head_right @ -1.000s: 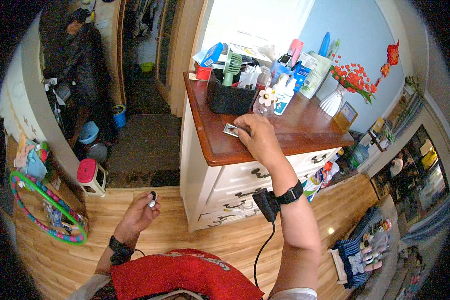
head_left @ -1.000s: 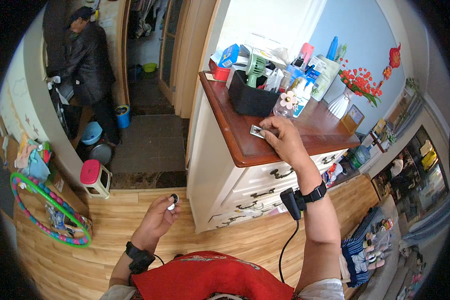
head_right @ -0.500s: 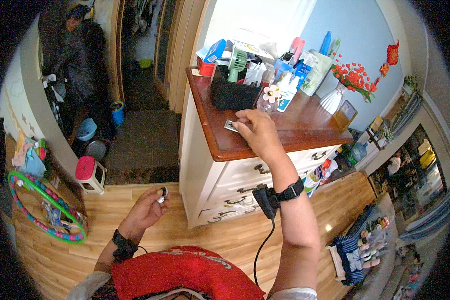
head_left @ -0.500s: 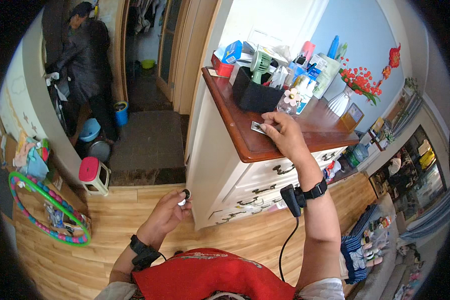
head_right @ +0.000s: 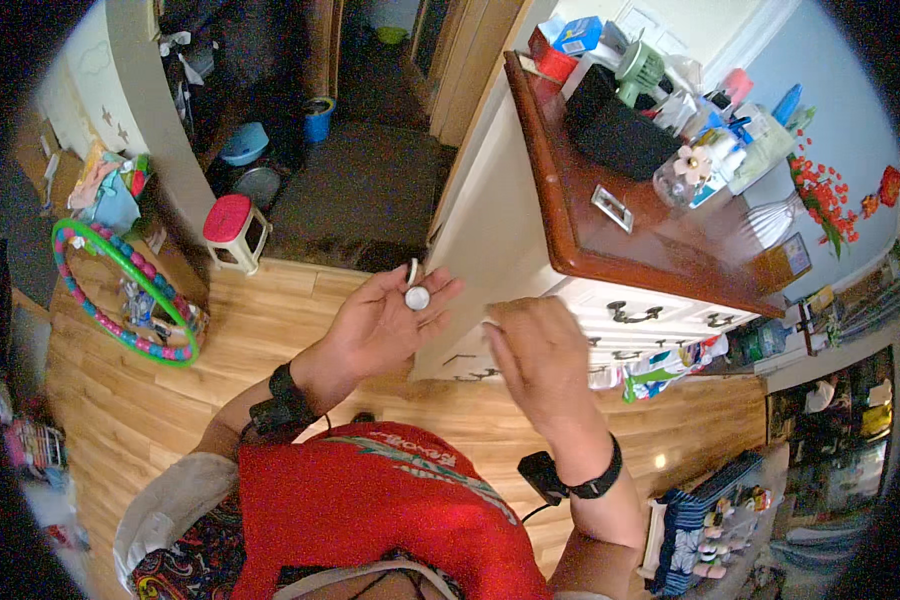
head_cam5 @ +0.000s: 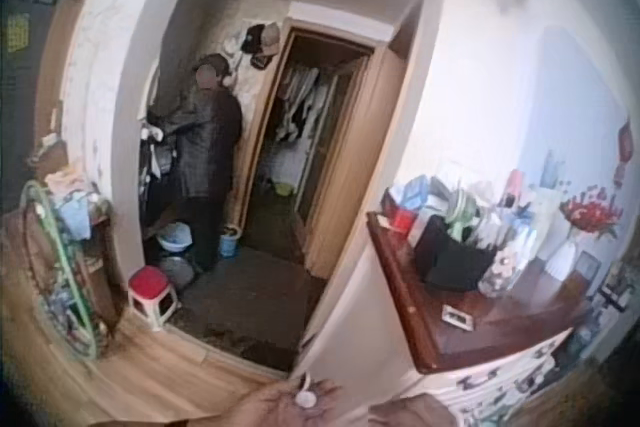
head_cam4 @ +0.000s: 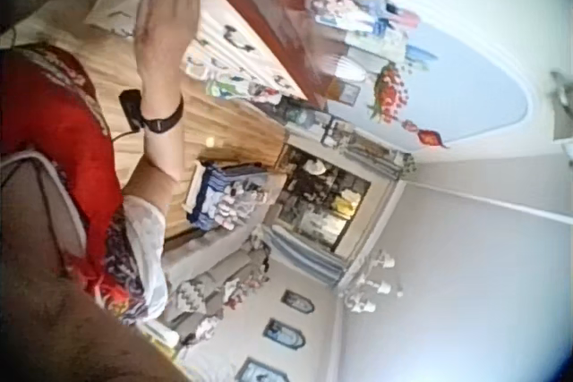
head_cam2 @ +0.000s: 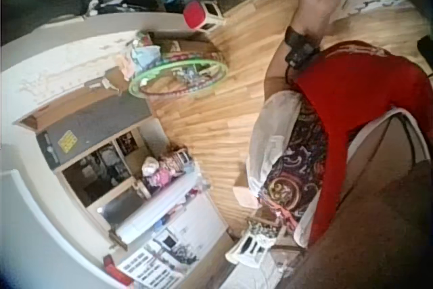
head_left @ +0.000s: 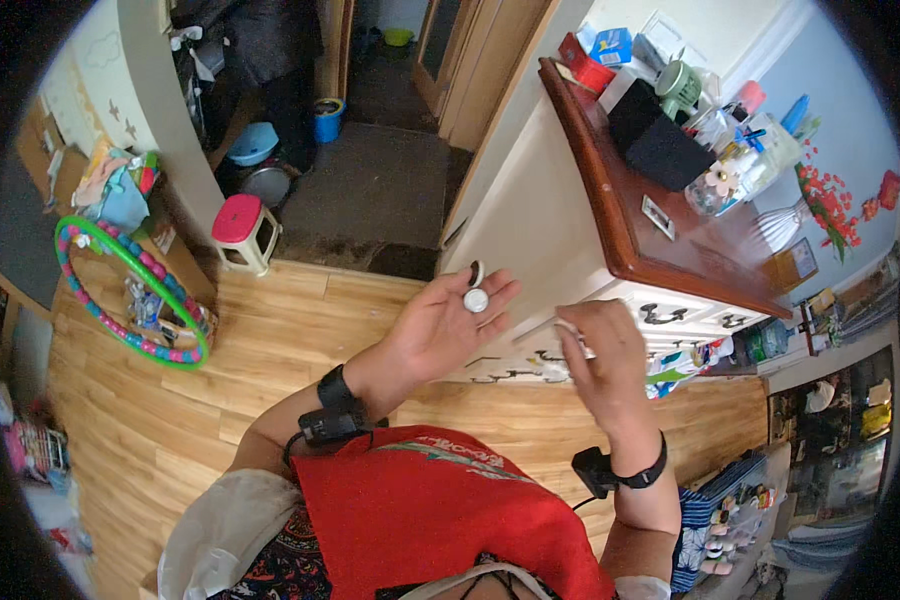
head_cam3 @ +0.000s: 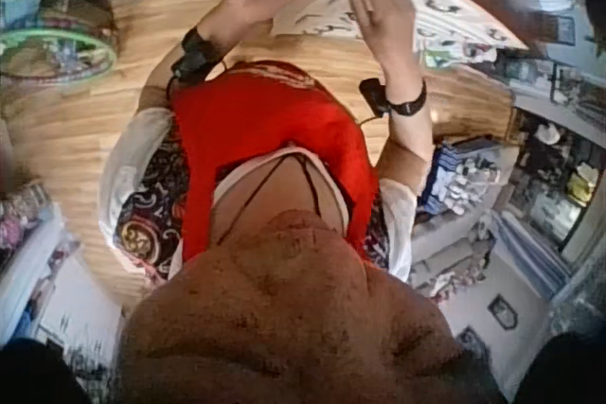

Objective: The person handles coins and small rectangular boxes on a wooden table, picking up items one at a time before moving a coin and a box to a white dresser.

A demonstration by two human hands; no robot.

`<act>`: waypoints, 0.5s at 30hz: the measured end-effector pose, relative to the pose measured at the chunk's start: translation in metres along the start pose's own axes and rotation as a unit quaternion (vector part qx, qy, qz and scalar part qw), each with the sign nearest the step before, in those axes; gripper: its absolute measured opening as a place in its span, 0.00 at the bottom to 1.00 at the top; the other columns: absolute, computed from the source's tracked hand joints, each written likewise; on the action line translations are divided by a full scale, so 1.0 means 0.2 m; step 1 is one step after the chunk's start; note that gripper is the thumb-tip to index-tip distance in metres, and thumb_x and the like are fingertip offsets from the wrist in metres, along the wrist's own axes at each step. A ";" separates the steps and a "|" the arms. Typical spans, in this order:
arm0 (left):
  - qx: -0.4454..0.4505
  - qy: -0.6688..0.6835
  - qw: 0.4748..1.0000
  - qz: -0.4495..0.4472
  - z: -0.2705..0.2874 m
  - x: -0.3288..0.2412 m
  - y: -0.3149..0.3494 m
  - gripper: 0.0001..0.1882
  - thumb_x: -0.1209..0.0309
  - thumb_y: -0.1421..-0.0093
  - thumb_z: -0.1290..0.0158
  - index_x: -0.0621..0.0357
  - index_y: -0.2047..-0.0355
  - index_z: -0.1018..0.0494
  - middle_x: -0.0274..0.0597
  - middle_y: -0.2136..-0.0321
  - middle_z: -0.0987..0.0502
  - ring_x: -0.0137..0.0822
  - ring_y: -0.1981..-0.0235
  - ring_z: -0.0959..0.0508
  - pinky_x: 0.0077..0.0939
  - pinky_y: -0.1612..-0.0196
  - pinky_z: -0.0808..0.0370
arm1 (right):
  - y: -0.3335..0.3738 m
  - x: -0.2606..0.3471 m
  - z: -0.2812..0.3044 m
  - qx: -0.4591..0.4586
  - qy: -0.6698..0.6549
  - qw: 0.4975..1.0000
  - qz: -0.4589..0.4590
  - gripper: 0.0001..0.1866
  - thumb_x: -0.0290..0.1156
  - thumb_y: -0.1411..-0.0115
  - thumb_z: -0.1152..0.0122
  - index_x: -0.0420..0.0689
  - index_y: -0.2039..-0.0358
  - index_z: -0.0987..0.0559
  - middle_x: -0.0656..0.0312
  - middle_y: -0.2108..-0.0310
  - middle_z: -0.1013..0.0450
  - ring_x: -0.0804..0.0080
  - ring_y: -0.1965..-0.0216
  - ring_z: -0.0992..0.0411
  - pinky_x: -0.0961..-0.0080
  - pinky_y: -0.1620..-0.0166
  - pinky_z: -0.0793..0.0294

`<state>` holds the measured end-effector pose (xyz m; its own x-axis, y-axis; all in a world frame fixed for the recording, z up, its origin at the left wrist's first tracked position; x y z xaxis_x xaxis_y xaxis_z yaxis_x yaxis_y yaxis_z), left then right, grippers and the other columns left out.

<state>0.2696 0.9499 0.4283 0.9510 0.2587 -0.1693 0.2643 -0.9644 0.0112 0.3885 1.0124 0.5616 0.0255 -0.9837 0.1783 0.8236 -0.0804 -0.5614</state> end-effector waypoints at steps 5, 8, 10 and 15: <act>0.049 0.031 0.998 0.009 -0.04 0.07 -0.02 0.13 0.65 0.39 0.58 0.59 0.60 0.31 0.41 0.56 0.29 0.38 0.46 0.35 0.36 0.45 0.39 | 0.05 -0.03 -0.26 0.033 -0.098 0.993 -0.058 0.11 0.22 0.53 0.40 0.42 0.66 0.26 0.54 0.71 0.30 0.57 0.70 0.30 0.67 0.67 0.29; 0.049 0.031 0.998 0.020 -0.03 0.11 -0.04 0.16 0.66 0.39 0.59 0.64 0.55 0.34 0.42 0.58 0.28 0.36 0.51 0.31 0.33 0.46 0.37 | 0.08 -0.09 -0.35 0.000 -0.182 0.972 -0.150 0.12 0.24 0.50 0.40 0.42 0.63 0.27 0.54 0.70 0.30 0.59 0.71 0.29 0.71 0.71 0.29; 0.057 0.034 0.998 0.025 0.01 0.12 -0.05 0.17 0.66 0.39 0.59 0.66 0.54 0.35 0.42 0.59 0.28 0.36 0.53 0.30 0.32 0.47 0.36 | 0.10 -0.10 -0.39 0.005 -0.159 0.975 -0.155 0.12 0.24 0.50 0.40 0.42 0.63 0.27 0.55 0.70 0.30 0.59 0.71 0.29 0.71 0.71 0.29; 0.047 0.027 0.998 0.045 0.08 0.16 -0.06 0.20 0.63 0.37 0.62 0.65 0.51 0.36 0.45 0.54 0.29 0.37 0.51 0.31 0.34 0.45 0.37 | 0.13 -0.14 -0.46 0.023 -0.176 0.963 -0.201 0.11 0.24 0.50 0.40 0.42 0.65 0.28 0.55 0.71 0.32 0.59 0.71 0.30 0.70 0.71 0.30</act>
<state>0.2946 0.9692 0.4078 0.9780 0.1715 -0.1191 0.1641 -0.9840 -0.0695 0.3565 1.0221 0.4673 -0.1163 -0.7588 0.6408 0.8311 -0.4277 -0.3556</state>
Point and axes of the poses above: each hand's wrist, its own y-axis away from the middle knuckle, its own z-axis out of the back of the hand, x = y × z, the point moved 6 cm from there along -y, towards the middle knuckle
